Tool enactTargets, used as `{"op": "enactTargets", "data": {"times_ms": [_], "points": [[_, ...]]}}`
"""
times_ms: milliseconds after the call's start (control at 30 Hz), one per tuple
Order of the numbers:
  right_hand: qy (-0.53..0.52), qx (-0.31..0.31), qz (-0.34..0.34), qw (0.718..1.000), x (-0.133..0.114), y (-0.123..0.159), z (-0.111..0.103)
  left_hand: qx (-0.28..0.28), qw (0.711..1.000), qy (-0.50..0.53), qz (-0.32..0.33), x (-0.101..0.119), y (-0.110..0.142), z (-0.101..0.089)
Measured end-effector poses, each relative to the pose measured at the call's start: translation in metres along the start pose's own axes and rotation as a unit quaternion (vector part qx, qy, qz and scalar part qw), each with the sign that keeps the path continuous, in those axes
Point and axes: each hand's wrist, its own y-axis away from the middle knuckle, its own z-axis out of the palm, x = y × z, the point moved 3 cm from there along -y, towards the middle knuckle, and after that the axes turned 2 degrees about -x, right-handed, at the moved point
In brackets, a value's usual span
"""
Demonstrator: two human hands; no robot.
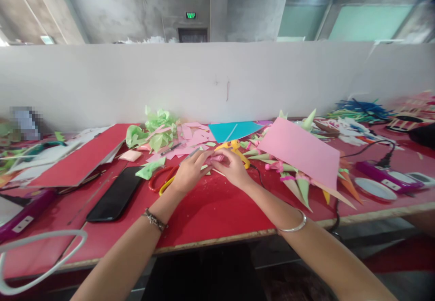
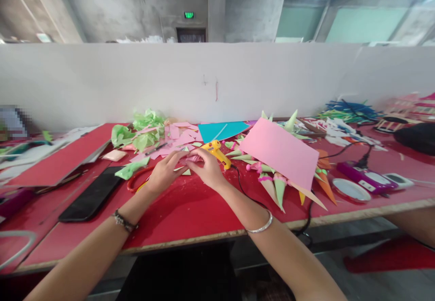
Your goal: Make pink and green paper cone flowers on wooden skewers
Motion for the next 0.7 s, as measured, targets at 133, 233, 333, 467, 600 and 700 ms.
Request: {"op": "enactTargets", "data": {"times_ms": [133, 233, 333, 467, 600, 700], "points": [[-0.025, 0.003, 0.024, 0.999, 0.0033, 0.0000, 0.0011, -0.001, 1.000, 0.009, 0.014, 0.0004, -0.0004, -0.0012], [-0.020, -0.002, 0.026, 0.999, 0.0035, 0.0004, 0.0010, -0.002, 0.999, 0.019, 0.031, 0.0004, -0.0008, -0.0023], [-0.011, -0.012, 0.030, 0.999, 0.0040, 0.0005, 0.0009, -0.003, 0.999, 0.031, 0.028, 0.0002, -0.0010, -0.0033], [-0.029, -0.010, 0.040, 0.999, 0.0034, 0.0000, 0.0005, 0.010, 0.998, 0.059, 0.000, -0.0008, -0.0016, -0.0045], [-0.053, 0.002, 0.059, 0.997, 0.0004, -0.0006, -0.0004, 0.041, 0.994, 0.093, -0.038, -0.0053, -0.0020, -0.0046], [-0.049, 0.020, 0.053, 0.997, -0.0027, -0.0011, -0.0016, 0.046, 0.992, 0.105, -0.053, -0.0077, -0.0022, -0.0038]]}}
